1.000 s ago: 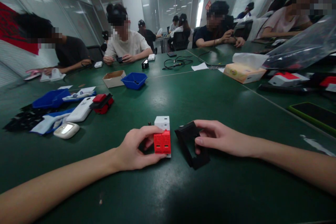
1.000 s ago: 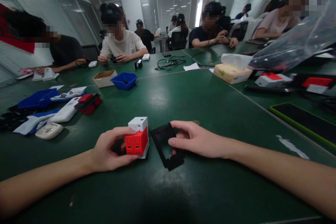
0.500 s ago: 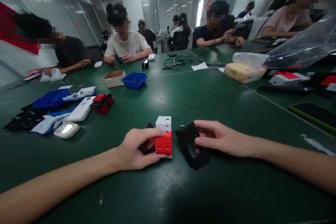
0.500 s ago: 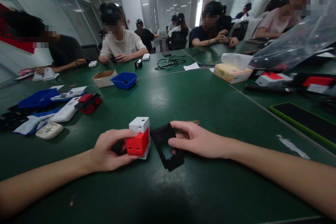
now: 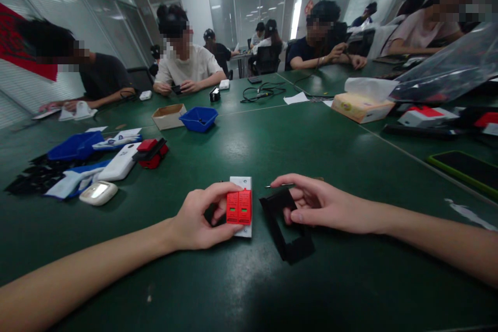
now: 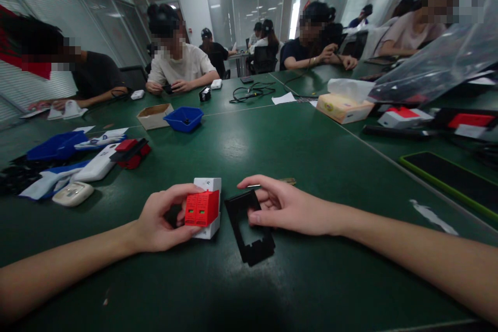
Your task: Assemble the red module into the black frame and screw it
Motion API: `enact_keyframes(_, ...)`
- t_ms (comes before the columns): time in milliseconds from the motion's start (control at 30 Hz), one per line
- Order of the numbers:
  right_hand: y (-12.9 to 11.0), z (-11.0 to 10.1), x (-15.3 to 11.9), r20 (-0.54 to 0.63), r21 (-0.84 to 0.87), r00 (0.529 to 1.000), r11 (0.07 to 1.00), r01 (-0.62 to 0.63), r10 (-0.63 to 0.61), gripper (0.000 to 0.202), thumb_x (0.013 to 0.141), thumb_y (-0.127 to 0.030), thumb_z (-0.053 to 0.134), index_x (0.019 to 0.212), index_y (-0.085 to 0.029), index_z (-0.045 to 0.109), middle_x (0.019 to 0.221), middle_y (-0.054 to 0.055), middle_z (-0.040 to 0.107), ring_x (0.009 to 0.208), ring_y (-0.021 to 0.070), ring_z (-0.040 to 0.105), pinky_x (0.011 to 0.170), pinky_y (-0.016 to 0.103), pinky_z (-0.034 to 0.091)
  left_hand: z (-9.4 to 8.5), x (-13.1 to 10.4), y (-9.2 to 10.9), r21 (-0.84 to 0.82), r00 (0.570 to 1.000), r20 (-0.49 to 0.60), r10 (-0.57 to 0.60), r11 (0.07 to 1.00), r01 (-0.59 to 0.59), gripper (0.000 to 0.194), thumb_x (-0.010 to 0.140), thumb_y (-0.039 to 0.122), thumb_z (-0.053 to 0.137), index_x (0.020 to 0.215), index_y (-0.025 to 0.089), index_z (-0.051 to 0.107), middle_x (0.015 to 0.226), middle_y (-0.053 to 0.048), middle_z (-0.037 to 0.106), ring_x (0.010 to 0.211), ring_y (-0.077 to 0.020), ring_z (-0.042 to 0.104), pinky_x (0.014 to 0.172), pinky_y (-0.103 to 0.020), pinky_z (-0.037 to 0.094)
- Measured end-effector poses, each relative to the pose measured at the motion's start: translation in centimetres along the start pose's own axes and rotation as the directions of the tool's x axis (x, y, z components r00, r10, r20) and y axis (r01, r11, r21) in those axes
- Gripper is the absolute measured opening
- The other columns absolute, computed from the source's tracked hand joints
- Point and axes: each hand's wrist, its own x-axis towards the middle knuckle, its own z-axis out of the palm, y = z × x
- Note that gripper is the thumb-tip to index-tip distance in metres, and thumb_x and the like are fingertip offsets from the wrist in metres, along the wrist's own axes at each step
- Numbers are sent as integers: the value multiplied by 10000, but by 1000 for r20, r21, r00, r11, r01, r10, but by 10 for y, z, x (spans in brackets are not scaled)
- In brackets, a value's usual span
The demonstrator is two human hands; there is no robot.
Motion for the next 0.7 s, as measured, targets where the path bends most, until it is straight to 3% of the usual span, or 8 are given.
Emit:
enact_keyframes(167, 3, -6, 3, -111, 93, 994, 995, 29, -19, 425, 872, -412, 821, 1085, -207, 515, 834, -16, 672, 523, 51, 472, 435, 162, 343, 0, 0, -1, -19, 1000, 5, -3, 1000, 3, 553, 833, 197, 784, 1334, 184, 551, 648, 75, 606, 454, -65, 479, 487, -170, 435)
enact_keyframes(300, 2, -7, 3, -201, 279, 977, 953, 120, -64, 619, 762, -293, 906, 1229, -242, 503, 815, -35, 668, 582, 97, 618, 467, 172, 457, 0, 1, -1, -20, 1000, 13, -14, 1000, 15, 544, 839, 186, 772, 1336, 176, 550, 637, 77, 611, 445, -67, 484, 501, -180, 453)
enact_keyframes(433, -2, -4, -2, -223, 390, 973, 910, 142, -57, 549, 762, -282, 883, 1212, -249, 571, 890, -10, 691, 735, 171, 750, 590, 229, 563, 0, 1, 0, -35, 1000, 16, -12, 999, 12, 542, 845, 185, 768, 1341, 178, 550, 643, 74, 623, 442, -65, 488, 513, -182, 465)
enact_keyframes(533, -4, -1, -3, -188, 367, 978, 918, 153, -87, 312, 800, -328, 863, 990, -194, 655, 793, -17, 653, 821, 204, 772, 645, 243, 578, 0, 2, 0, -35, 1000, 19, -3, 999, 4, 548, 845, 175, 766, 1347, 178, 544, 636, 77, 616, 442, -64, 488, 511, -179, 463)
enact_keyframes(600, -4, 1, -2, -167, 307, 979, 938, 163, -116, 270, 832, -362, 847, 860, -166, 663, 792, 3, 661, 886, 217, 771, 682, 250, 580, 0, 2, 0, -30, 1000, 19, 0, 1000, 0, 553, 844, 170, 766, 1349, 178, 540, 636, 78, 615, 446, -64, 489, 512, -176, 463)
enact_keyframes(700, 0, 1, -3, -139, 181, 974, 963, 202, -178, 269, 859, -379, 829, 961, -167, 700, 986, 73, 744, 968, 216, 755, 755, 283, 595, 0, 2, 0, -29, 1000, 21, -5, 1000, 6, 557, 842, 164, 768, 1349, 175, 537, 634, 80, 611, 449, -65, 498, 515, -175, 463)
